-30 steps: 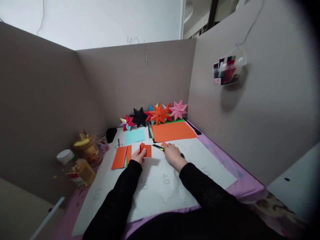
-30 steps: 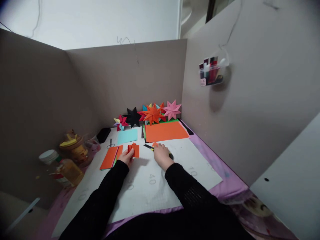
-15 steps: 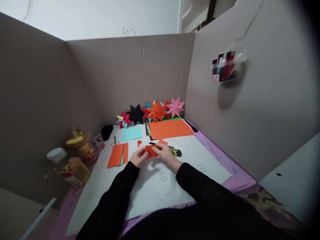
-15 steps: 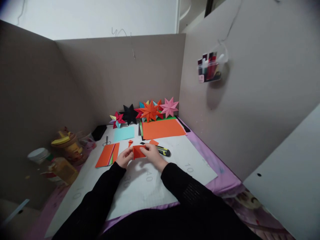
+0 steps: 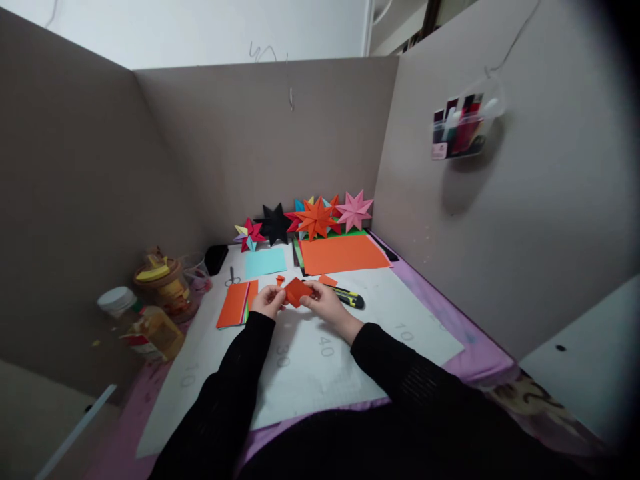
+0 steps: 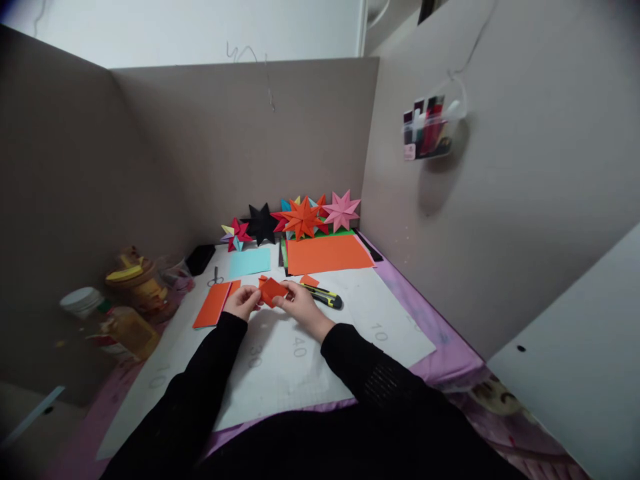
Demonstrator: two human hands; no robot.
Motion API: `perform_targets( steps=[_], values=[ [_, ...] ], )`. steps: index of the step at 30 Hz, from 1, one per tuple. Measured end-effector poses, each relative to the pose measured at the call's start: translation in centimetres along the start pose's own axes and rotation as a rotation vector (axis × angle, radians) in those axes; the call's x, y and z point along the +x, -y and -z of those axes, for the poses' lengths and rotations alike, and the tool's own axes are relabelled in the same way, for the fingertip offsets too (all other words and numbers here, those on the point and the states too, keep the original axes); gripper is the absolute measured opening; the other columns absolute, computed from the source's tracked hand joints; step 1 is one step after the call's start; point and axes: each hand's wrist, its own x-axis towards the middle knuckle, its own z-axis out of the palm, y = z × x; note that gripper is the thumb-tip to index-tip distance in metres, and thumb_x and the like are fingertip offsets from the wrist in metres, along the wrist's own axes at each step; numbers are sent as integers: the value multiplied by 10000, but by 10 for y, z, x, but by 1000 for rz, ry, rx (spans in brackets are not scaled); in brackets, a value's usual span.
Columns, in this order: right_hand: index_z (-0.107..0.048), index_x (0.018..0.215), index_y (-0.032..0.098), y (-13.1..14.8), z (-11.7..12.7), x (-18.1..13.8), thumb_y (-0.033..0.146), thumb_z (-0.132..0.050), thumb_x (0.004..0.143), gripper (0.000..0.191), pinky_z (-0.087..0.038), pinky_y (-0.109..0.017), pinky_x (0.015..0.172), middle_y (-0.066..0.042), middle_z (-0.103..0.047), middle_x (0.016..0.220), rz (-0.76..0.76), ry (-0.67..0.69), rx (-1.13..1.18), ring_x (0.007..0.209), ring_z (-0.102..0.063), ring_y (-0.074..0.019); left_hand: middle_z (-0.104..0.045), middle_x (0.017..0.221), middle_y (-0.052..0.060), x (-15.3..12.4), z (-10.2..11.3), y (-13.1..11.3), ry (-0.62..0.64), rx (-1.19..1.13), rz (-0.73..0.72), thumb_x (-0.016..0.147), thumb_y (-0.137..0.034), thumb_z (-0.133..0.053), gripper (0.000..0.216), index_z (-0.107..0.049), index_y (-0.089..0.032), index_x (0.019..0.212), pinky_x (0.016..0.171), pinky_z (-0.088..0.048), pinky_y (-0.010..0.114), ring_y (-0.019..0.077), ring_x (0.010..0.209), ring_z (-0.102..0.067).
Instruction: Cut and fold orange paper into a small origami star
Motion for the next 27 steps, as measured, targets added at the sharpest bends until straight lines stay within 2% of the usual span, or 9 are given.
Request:
perform_targets(
  steps=[2, 5, 8, 11, 14, 22, 25, 27],
  values=[
    [-578, 1002, 131, -4, -5, 2, 375, -609, 712, 380, -416, -251, 642, -56, -616, 864, -45, 5, 137, 724, -538, -146, -599, 548, -35, 0, -4, 4, -13, -185, 83, 589, -429, -673, 344, -475, -179, 715, 532, -458, 214, 87, 500, -555],
    [-613, 826, 108, -7, -8, 2, 378, -587, 717, 291, -388, -228, 546, -22, -587, 672, -139, -17, 187, 584, -500, -119, -609, 554, -39, -1, -11, 10, 14, -300, 152, 554, -437, -705, 392, -459, -177, 711, 548, -468, 209, 80, 504, -573],
    [-584, 681, 116, -8, -5, 1, 352, -588, 713, 238, -338, -214, 493, 17, -514, 564, -165, -77, 120, 512, -442, -97, -606, 550, -16, -4, -15, 13, 53, -142, 95, 565, -434, -698, 360, -516, -156, 704, 480, -447, 199, 111, 527, -593],
    [-583, 700, 121, -7, -3, 1, 331, -582, 716, 210, -344, -217, 513, 14, -526, 600, -127, -68, 92, 540, -452, -102, -584, 524, 3, -6, -15, 13, 81, 62, 27, 600, -426, -664, 317, -569, -131, 666, 400, -400, 194, 116, 481, -562],
    [-594, 718, 118, -8, -4, 1, 327, -558, 734, 213, -356, -221, 527, 0, -550, 630, -113, -32, 85, 561, -465, -109, -568, 510, -1, -5, -13, 14, 80, 91, 25, 623, -419, -635, 298, -564, -129, 622, 369, -374, 193, 89, 412, -501],
    [-606, 714, 123, -9, -6, 0, 321, -564, 727, 202, -357, -222, 529, -5, -572, 644, -107, -45, -15, 582, -479, -121, -599, 539, 13, -2, -10, 14, 89, 71, 73, 603, -449, -624, 325, -516, -146, 563, 359, -363, 203, 88, 384, -485],
    [-591, 690, 132, -10, -2, 0, 346, -552, 740, 223, -337, -220, 499, 7, -538, 595, -117, -24, 4, 545, -460, -115, -595, 521, 17, -2, -5, 15, 120, 214, 52, 672, -437, -544, 301, -539, -150, 580, 375, -365, 212, 98, 383, -482],
    [-594, 765, 142, -11, 1, 2, 361, -543, 749, 225, -356, -226, 526, 1, -553, 641, -94, -57, 45, 576, -476, -121, -586, 506, 9, -2, -2, 15, 97, 398, -17, 712, -391, -498, 269, -561, -156, 595, 416, -382, 218, 108, 403, -500]
  ],
)
